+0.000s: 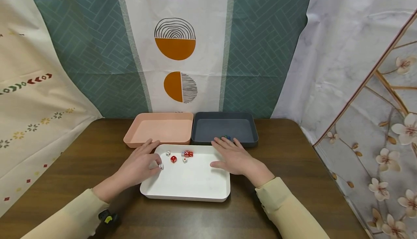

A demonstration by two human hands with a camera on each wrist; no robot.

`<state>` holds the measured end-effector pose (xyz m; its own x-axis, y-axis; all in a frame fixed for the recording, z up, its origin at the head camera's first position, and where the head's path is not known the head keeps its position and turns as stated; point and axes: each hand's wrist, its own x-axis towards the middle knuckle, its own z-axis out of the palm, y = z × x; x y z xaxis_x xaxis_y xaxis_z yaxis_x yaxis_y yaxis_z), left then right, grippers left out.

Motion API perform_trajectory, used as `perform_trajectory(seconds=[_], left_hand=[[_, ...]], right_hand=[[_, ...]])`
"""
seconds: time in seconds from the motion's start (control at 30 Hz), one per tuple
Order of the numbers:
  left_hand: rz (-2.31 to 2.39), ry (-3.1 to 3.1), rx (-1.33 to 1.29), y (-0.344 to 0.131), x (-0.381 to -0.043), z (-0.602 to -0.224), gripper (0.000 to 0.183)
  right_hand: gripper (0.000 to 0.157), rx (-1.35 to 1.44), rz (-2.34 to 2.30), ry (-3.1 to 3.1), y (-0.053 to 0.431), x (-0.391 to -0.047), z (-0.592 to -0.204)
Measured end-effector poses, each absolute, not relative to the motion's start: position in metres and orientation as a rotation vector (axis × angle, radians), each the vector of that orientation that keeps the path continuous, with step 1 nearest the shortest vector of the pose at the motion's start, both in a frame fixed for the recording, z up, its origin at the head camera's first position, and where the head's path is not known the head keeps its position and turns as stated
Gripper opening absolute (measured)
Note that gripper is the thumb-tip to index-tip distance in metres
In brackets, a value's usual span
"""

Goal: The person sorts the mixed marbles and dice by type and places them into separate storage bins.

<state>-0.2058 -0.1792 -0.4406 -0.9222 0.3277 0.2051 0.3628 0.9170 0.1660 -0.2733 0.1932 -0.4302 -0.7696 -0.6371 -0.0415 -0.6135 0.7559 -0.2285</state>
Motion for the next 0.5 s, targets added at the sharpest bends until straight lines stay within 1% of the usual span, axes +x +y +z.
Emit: perform_trajectory(seconds=[0.33, 0.5], left_hand=[[-0.456, -2.775, -0.497, -0.1776, -0.2085, -0.4371, 0.017], [-0.492, -2.715, -0.49, -0.1766, -0.2143, -0.4328, 0.013]], right_hand=[[0.089, -1.012, -0.313, 2.831, 0.1929, -0.2722, -0.4293], [0.088, -1.012, -0.31, 2.833, 0.1931, -0.2726, -0.4297]])
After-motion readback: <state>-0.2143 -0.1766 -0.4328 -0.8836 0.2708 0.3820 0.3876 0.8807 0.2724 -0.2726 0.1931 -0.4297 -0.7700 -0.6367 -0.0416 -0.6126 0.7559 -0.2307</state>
